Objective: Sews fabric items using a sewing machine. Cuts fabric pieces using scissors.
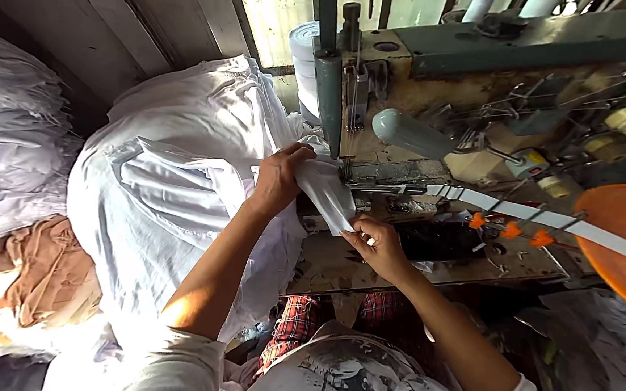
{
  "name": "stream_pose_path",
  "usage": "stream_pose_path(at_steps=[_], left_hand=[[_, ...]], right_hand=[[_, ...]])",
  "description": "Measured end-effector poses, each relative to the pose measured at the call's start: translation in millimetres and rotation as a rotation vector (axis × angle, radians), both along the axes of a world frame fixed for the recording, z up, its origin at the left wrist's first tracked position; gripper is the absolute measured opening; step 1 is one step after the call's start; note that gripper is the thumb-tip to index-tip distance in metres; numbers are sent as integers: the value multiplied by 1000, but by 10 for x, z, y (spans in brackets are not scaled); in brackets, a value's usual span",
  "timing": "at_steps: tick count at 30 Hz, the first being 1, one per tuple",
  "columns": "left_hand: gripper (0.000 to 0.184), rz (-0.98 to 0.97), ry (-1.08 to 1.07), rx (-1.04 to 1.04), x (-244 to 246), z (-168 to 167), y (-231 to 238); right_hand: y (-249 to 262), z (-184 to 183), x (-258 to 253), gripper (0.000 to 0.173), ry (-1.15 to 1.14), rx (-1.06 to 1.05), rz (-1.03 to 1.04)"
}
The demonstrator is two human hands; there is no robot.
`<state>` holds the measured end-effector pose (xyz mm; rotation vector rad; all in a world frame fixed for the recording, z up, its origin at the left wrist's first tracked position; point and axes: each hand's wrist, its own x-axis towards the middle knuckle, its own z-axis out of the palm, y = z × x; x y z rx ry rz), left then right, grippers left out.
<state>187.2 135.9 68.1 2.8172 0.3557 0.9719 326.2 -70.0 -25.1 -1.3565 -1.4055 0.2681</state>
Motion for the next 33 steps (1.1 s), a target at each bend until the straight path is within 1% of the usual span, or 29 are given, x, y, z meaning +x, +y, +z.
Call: stream_pose_path(at_steps=[3,5,7,8,10,12,15,17,19,21,22,23,24,26,27,28,29,31,33], left_hand=[[32,-80,58,-13,-143,81,-343],[25,-187,120,87,-191,-6,-513],[26,-258,165,185,-196,-119,-634],[28,-264,183,227,-184,-160,-673],[29,-213,210,296,-142,-199,-681],[25,-138,192,325,-82,-208,-613],[22,-68,173,320,-36,-180,-552],[22,-89,157,276,-65,-155,-590],[26,-163,132,119,-145,-81,-603],[34,-248,70,-141,-240,46,-493],[38,-249,11,-258,-271,97,-368],[38,-195,-42,-348,-285,124,-207],[37,-83,-61,-426,-276,127,-26],[39,158,7,-622,-206,79,302],[43,239,49,-720,-163,26,410],[46,275,61,-818,-121,-37,478],[48,265,40,-916,-85,-99,514],[45,189,-30,-1085,-51,-172,494],[29,129,-140,-1152,3,-249,481]], right_hand=[[-43,14,-16,27,63,24,83],[-102,-12,-55,26,126,53,130],[-127,-39,-70,23,186,72,170],[-118,-38,-63,21,215,77,188],[-62,-3,-32,18,257,88,214],[9,53,-2,18,271,97,217],[101,159,28,16,269,109,209],[129,219,39,14,271,97,213],[149,271,58,13,251,61,212],[170,339,82,14,226,14,203],[186,381,88,14,219,-13,194],[201,426,90,12,221,-45,180],[216,469,90,12,228,-82,163],[238,546,84,11,255,-162,120],[249,570,76,11,267,-185,103],[260,586,66,11,274,-191,89],[270,592,55,12,276,-185,77],[273,578,28,11,270,-167,54],[269,561,13,11,252,-150,37]])
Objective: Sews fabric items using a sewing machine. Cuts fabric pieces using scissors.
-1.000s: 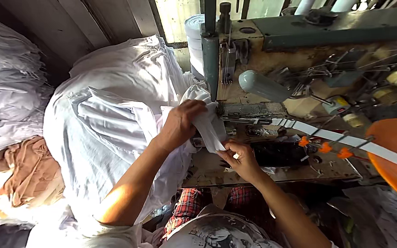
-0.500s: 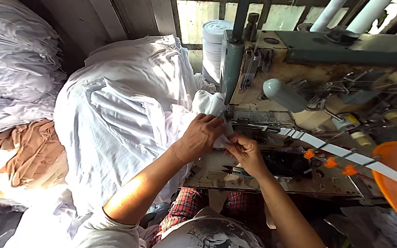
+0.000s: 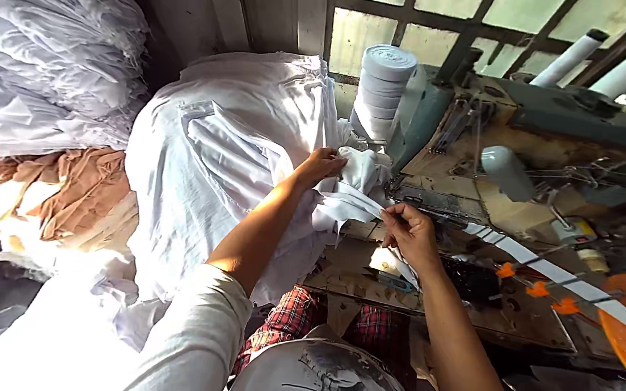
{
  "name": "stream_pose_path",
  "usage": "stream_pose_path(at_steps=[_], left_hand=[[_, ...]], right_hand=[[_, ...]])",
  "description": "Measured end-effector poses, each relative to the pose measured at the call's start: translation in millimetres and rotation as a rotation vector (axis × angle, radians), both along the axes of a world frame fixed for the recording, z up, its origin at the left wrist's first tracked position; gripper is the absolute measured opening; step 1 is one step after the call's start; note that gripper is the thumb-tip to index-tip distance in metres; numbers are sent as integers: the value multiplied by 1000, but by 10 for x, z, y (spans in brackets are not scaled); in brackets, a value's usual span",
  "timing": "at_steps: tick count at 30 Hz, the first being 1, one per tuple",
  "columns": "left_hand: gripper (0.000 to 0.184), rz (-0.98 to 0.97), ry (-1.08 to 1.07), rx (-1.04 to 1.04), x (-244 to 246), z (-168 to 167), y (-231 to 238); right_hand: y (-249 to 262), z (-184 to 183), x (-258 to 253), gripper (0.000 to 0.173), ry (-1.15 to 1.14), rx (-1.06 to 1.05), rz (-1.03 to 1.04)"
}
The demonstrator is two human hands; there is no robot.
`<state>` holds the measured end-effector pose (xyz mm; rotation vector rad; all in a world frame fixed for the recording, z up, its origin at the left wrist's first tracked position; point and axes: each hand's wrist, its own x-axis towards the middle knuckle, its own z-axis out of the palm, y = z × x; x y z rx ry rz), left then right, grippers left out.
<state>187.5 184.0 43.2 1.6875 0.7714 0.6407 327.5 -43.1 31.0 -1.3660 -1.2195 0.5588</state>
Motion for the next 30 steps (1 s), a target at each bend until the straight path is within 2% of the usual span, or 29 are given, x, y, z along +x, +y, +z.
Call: stream_pose_path(at_steps=[3,6,9,12,15,20,26,28,30], left_hand=[[11,68,-267,-67,-11,-60,25],[14,65,-552,-136,-253,54,-74],[11,31,-631,-143,-636,186,-251],[16,-13,-674,-46,-1067,176,-402],[20,-7,-677,101,-1365,-55,-469],[19,218,-556,292,-1422,-541,-505],[22,239,-628,343,-1403,-589,-551],[31,391,-554,468,-1435,-596,-639],[39,544,-405,695,-1499,-589,-800]], right_hand=[[2,-1,-1,11,-22,4,8],[-19,5,-11,15,-48,2,13],[-27,7,-33,17,-145,12,5],[-18,19,-51,22,-339,9,22],[10,10,-92,24,-488,5,49],[39,-17,-263,22,-733,34,49],[82,-111,-474,15,-902,95,14],[95,-109,-493,15,-899,111,6],[91,-99,-467,19,-843,124,13]])
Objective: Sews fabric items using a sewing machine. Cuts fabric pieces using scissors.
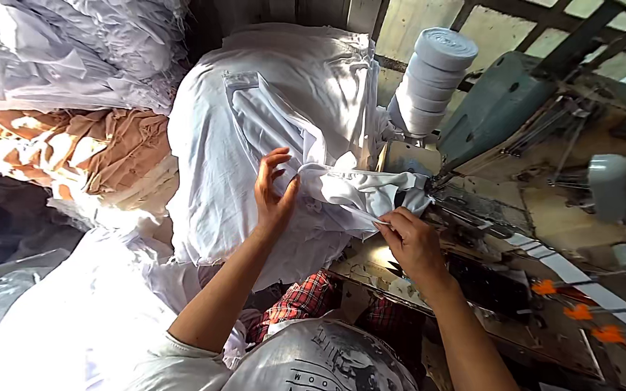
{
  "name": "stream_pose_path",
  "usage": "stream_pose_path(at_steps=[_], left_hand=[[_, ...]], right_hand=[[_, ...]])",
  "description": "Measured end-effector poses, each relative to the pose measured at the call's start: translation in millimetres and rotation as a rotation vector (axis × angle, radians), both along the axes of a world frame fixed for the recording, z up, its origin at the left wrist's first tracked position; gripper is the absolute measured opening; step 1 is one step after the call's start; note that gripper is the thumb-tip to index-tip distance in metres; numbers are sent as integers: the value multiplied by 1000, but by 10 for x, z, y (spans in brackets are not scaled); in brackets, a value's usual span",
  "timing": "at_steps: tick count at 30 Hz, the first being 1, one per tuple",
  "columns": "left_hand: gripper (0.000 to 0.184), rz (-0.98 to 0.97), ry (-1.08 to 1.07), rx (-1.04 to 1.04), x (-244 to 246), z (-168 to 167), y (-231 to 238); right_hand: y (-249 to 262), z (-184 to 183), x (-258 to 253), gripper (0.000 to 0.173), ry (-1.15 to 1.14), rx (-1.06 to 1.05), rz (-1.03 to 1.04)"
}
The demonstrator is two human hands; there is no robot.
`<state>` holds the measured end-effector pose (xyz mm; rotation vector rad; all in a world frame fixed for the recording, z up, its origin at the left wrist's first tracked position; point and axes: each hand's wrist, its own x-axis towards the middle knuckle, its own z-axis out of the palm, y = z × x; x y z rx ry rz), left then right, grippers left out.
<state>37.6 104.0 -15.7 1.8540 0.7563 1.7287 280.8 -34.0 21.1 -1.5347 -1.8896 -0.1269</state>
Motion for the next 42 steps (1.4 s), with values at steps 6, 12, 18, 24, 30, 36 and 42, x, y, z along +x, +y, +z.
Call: stream_pose_path(at_steps=[6,12,18,24,30,36,42], left_hand=[[23,-51,448,358,258,52,-569],[17,-241,733,331,406,516,-112],[26,-595,702,278,-45,926,-86],[26,-403,839,361,-302,396,-561],[20,-350,527,149,-282,374,-607],[15,-555,127,-392,-191,368,-529],[19,-507,55,-464,-155,358,-519]], right_hand=[[-113,125,144,23,345,-87,171],[-199,299,492,9,613,-155,288],[-215,163,467,26,616,-112,190],[-280,-3,441,23,477,-13,113],[-372,-149,250,17,425,157,49],[-283,-249,-253,14,350,179,157],[-87,-332,-534,16,11,393,150]])
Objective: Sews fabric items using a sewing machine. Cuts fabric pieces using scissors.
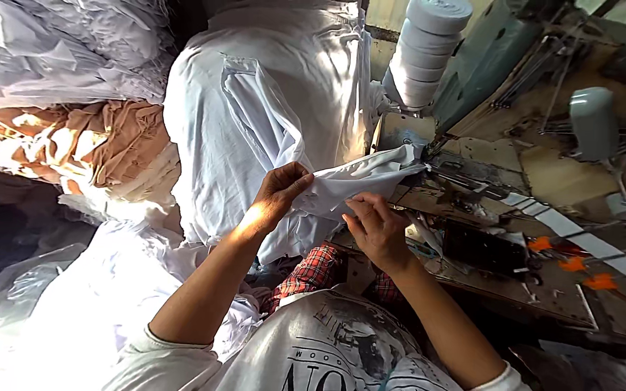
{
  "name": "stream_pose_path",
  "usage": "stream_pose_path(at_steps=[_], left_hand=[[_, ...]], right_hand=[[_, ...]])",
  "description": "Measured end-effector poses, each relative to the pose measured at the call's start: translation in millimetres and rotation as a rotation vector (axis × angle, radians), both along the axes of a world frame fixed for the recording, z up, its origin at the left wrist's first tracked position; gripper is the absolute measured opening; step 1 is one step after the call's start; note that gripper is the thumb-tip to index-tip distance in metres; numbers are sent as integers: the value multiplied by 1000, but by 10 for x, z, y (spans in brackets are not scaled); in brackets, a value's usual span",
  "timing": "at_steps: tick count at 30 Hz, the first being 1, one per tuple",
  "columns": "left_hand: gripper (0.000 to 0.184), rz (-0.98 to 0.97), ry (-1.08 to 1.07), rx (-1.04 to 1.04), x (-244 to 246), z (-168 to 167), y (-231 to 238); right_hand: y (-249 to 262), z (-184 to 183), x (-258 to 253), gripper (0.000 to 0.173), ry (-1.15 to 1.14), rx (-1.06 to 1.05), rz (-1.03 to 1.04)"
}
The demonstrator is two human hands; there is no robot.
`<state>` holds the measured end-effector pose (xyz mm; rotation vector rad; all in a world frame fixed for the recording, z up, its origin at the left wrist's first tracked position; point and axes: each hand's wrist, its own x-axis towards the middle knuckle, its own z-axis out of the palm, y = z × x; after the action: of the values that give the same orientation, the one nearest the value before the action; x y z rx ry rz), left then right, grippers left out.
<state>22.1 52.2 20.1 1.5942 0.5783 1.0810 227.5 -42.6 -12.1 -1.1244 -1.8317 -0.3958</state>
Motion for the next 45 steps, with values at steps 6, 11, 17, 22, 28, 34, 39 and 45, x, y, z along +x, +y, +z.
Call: stream_pose_path(at_steps=[6,11,17,22,28,34,39,45], left_hand=[[19,2,-11,-36,20,22,-5],[18,101,305,438,53,-17,-143],[87,100,608,977,291,-246,30],[56,77,552,1060,584,-344,27],[18,255,570,1182,612,254,498],[36,246,846,1244,434,898,304],[100,-106,666,1150,736,81,-431],[30,57,541,1227,1225,-384,-214]], right_hand=[[214,4,-106,12,38,85,75],[-45,171,-67,12,135,-25,166],[-857,389,343,16,520,-248,258],[-1295,531,623,15,703,-128,227],[-1128,291,527,12,573,-104,184],[-955,11,384,15,616,-110,176],[-1243,32,496,14,624,-141,88],[-1432,77,578,14,578,-143,56]])
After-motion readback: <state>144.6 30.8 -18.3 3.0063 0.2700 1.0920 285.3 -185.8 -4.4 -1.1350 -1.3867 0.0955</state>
